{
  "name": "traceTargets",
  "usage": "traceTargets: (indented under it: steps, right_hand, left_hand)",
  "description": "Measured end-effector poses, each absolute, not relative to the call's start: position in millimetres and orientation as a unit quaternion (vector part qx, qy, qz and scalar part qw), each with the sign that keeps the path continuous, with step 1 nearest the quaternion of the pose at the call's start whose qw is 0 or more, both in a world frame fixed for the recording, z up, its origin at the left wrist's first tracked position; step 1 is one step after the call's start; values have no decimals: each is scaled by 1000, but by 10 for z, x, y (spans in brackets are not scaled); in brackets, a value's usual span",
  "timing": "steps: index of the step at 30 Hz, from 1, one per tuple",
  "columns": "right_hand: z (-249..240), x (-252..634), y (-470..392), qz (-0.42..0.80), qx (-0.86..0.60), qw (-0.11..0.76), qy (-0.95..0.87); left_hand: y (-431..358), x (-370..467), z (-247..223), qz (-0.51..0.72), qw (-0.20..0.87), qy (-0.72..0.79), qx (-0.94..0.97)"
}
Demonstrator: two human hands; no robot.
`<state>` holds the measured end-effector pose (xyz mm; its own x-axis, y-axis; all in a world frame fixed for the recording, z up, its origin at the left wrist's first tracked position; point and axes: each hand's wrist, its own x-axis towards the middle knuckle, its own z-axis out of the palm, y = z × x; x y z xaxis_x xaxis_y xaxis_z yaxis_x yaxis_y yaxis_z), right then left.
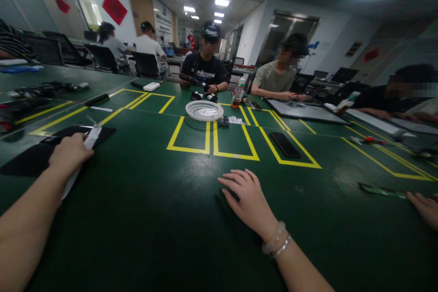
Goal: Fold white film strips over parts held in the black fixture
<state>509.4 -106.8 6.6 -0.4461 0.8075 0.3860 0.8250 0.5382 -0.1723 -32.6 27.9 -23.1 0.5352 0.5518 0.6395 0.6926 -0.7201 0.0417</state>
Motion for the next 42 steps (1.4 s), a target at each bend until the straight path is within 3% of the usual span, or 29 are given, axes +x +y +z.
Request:
traceTargets:
  steps: [5,10,13,20,30,35,38,42]
  right_hand:
    - [69,5082,-1076,-9,-475,218,-853]
    - [93,5076,-1084,0,-467,216,-857]
    - [115,5066,-1097,5,-464,217,-859]
    - [95,5028,-1114,27,-451,190,-872]
    - [71,4966,-1123,93,-418,191,-883]
    - [83,5088,-1047,163,-454,314,-817]
    - [69,5173,-964,245,-510,430,-704]
    - [80,5204,-894,373,-531,530,-546]
  left_hand:
    - [286,-206,-279,-407,165,-478,-760]
    - [226,379,-128,-360,2,-578,-733]
    - [122,797,6,-327,-102,-553,-760]
    - [-181,1540,8,-262,-237,-385,-853]
    - [-695,2140,95,-252,-274,-260,-891]
    - [-315,1665,160,-251,-137,-411,-866]
    - [46,893,103,-265,22,-573,-776]
    - [244,-249,-122,-317,157,-620,-700]
